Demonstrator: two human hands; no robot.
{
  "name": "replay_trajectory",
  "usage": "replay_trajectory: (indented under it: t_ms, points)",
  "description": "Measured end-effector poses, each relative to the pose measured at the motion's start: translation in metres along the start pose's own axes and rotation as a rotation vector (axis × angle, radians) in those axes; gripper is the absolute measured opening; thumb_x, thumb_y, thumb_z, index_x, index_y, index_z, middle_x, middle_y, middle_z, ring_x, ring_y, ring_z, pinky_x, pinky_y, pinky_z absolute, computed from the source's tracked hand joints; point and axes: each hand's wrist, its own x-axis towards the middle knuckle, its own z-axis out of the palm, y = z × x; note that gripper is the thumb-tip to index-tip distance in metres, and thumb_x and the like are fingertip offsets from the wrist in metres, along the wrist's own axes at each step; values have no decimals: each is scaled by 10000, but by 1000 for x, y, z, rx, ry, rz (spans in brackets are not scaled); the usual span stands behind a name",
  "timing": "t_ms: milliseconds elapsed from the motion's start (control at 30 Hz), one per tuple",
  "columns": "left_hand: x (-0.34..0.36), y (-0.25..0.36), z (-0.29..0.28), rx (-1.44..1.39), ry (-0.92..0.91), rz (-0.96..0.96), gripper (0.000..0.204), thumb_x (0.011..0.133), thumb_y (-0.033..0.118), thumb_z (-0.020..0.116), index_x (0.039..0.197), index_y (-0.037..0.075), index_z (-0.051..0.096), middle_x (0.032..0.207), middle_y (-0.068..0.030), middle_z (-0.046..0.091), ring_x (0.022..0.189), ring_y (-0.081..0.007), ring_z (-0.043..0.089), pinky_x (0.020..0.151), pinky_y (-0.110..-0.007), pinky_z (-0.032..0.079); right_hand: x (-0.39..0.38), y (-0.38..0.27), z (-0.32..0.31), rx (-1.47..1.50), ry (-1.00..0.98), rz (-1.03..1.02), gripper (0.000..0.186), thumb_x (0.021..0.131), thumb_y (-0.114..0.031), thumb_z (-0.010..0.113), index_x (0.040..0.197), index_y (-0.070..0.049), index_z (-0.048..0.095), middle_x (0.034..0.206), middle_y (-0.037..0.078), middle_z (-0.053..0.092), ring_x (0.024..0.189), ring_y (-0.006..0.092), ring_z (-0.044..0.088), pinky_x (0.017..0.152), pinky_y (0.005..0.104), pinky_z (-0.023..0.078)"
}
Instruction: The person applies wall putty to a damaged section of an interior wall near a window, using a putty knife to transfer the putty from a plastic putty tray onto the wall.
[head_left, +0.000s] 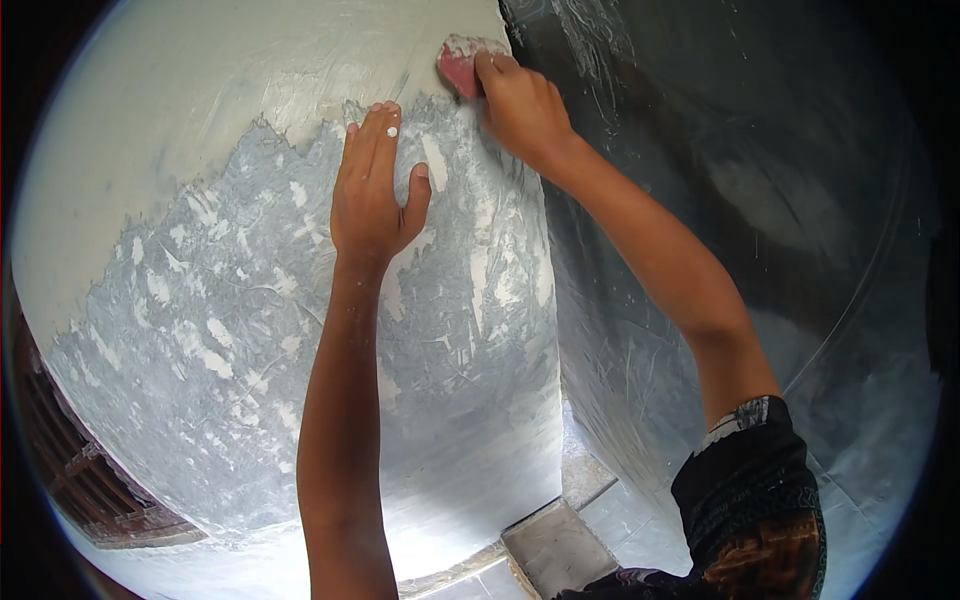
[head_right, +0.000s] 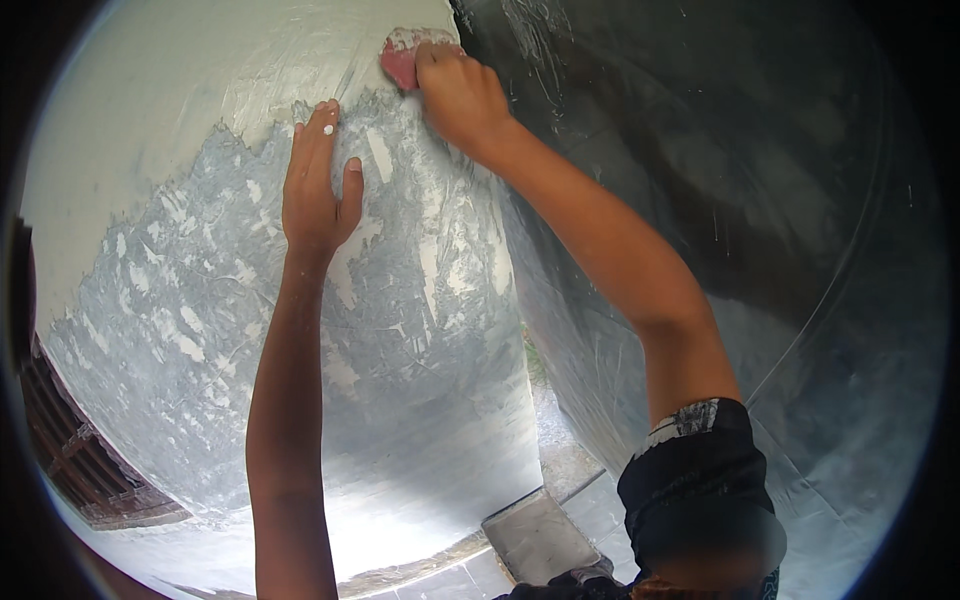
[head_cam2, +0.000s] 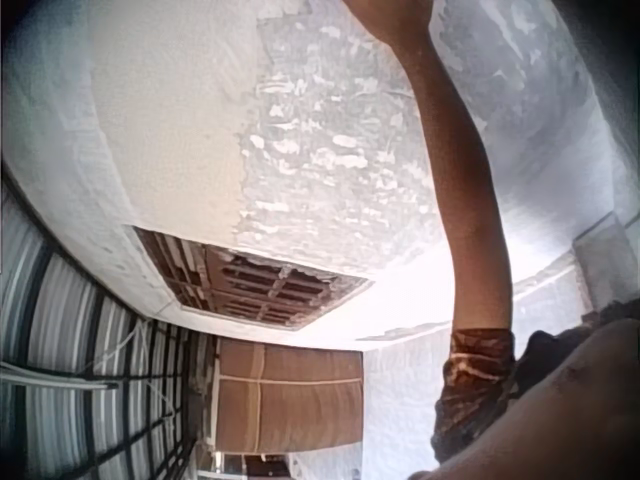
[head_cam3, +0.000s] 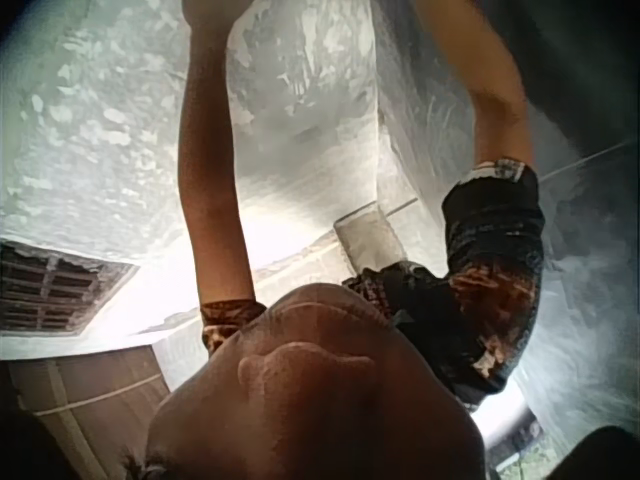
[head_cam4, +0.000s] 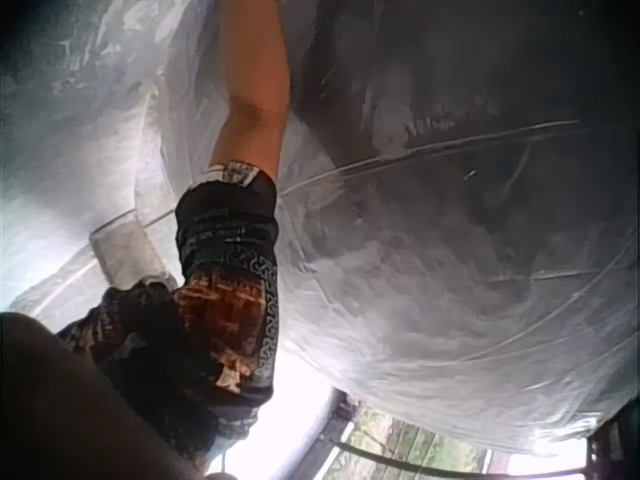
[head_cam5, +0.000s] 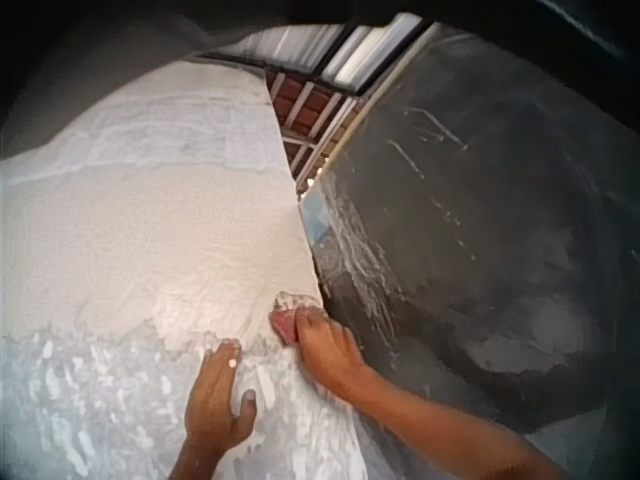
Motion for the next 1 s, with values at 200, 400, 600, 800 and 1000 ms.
replay_trajectory:
  t_ms: [200, 400, 600, 800, 1000]
  points:
    - [-2, -5, -12, -11, -2, 20, 523, 894, 142, 582, 1365, -79, 531, 1402, -250, 569, 1373, -403, 499, 1156, -549, 356, -61, -46, -25, 292, -21, -14, 260, 775, 39, 621, 1031, 16, 582, 950, 201, 656, 870, 412, 682, 751, 494, 566]
    - [2, 1, -2, -36, 6, 26, 511, 901, 153, 579, 1356, -76, 539, 1393, -241, 580, 1358, -402, 514, 1150, -548, 365, -1, 12, -16, 27, 38, 168, 314, 808, 42, 597, 1115, -15, 627, 936, 200, 649, 835, 423, 648, 737, 516, 507]
    - [-4, -7, -4, -86, 19, 46, 488, 915, 160, 572, 1345, -69, 556, 1380, -233, 596, 1348, -399, 525, 1151, -542, 367, -103, -44, -43, 442, -90, 255, 247, 824, 14, 637, 1069, 4, 672, 845, 155, 644, 755, 311, 672, 689, 445, 553]
    - [-38, 17, -8, -160, -7, 3, 498, 971, 121, 474, 1443, -39, 475, 1465, -192, 546, 1381, -374, 499, 1191, -538, 308, -211, -76, -89, 1312, -380, 991, 136, 973, -94, 645, 1042, -3, 720, 872, 45, 674, 776, 112, 632, 642, 304, 550]
    - [-152, 109, -26, -247, -72, -210, 552, 1075, 353, 358, 1476, -15, 450, 1479, -180, 538, 1406, -370, 475, 1202, -560, 283, -309, -93, -117, 1381, -440, 1391, 171, 1006, -134, 626, 1082, -6, 711, 1006, 77, 714, 853, 123, 666, 694, 295, 571]
